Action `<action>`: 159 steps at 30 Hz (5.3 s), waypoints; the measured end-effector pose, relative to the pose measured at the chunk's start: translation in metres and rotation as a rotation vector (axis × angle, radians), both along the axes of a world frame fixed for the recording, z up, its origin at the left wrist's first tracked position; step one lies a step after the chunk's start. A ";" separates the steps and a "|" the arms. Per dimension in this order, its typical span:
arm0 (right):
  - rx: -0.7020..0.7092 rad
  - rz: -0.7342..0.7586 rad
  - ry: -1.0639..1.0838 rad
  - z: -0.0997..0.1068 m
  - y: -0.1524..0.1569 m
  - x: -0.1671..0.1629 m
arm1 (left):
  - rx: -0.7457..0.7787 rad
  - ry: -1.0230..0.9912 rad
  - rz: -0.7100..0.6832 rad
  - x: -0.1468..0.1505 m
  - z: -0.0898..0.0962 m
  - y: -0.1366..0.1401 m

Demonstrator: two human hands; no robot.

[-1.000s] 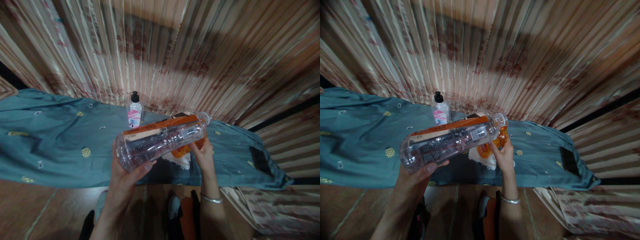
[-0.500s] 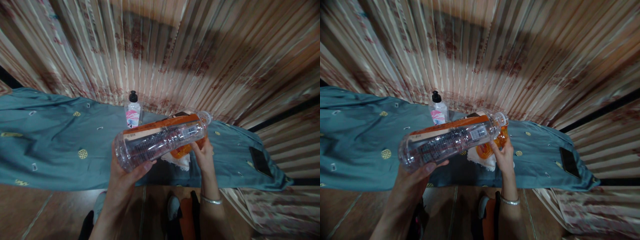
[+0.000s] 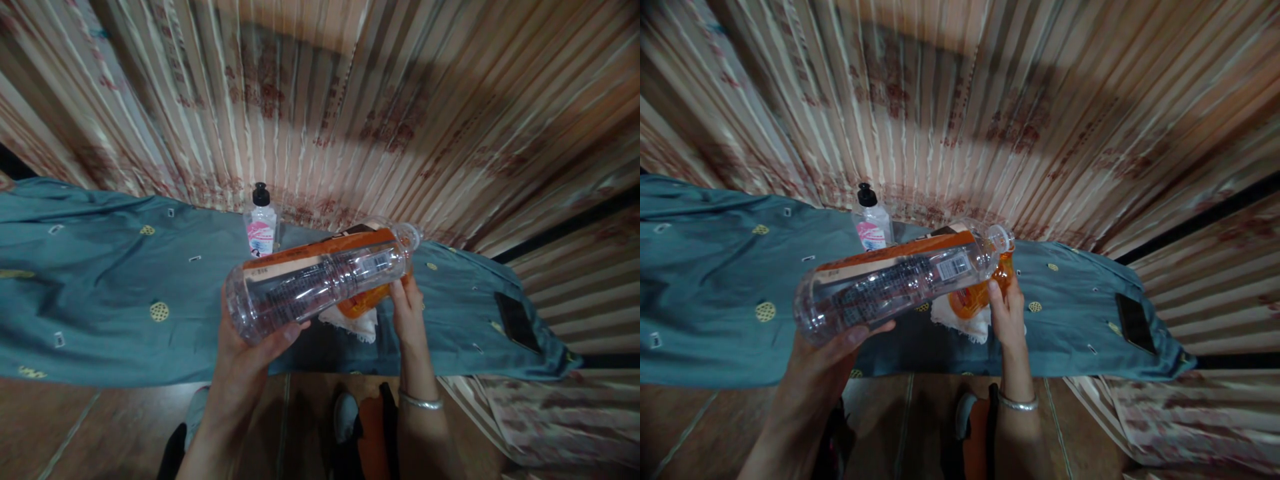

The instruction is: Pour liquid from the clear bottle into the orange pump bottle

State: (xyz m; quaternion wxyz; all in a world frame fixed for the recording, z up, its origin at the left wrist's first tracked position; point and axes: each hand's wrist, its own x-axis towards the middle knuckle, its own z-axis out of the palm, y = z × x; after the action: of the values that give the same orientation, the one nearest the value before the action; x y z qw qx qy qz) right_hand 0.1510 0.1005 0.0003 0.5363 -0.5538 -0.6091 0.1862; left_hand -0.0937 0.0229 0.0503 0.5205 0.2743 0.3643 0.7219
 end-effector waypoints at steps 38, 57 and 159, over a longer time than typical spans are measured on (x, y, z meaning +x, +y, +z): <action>-0.092 -0.075 0.071 -0.001 0.007 -0.008 | -0.060 -0.012 0.058 0.000 0.011 -0.004; -0.077 -0.136 0.024 -0.004 0.007 -0.011 | -0.061 0.048 0.064 -0.004 0.013 -0.009; -0.084 -0.196 0.048 -0.001 0.004 -0.023 | -0.077 0.055 0.065 -0.005 0.015 -0.013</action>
State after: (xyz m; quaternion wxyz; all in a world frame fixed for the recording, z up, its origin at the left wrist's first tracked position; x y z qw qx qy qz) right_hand 0.1275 0.1050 -0.0005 0.5427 -0.6281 -0.5307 0.1712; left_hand -0.0989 0.0098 0.0654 0.4966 0.2616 0.4148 0.7162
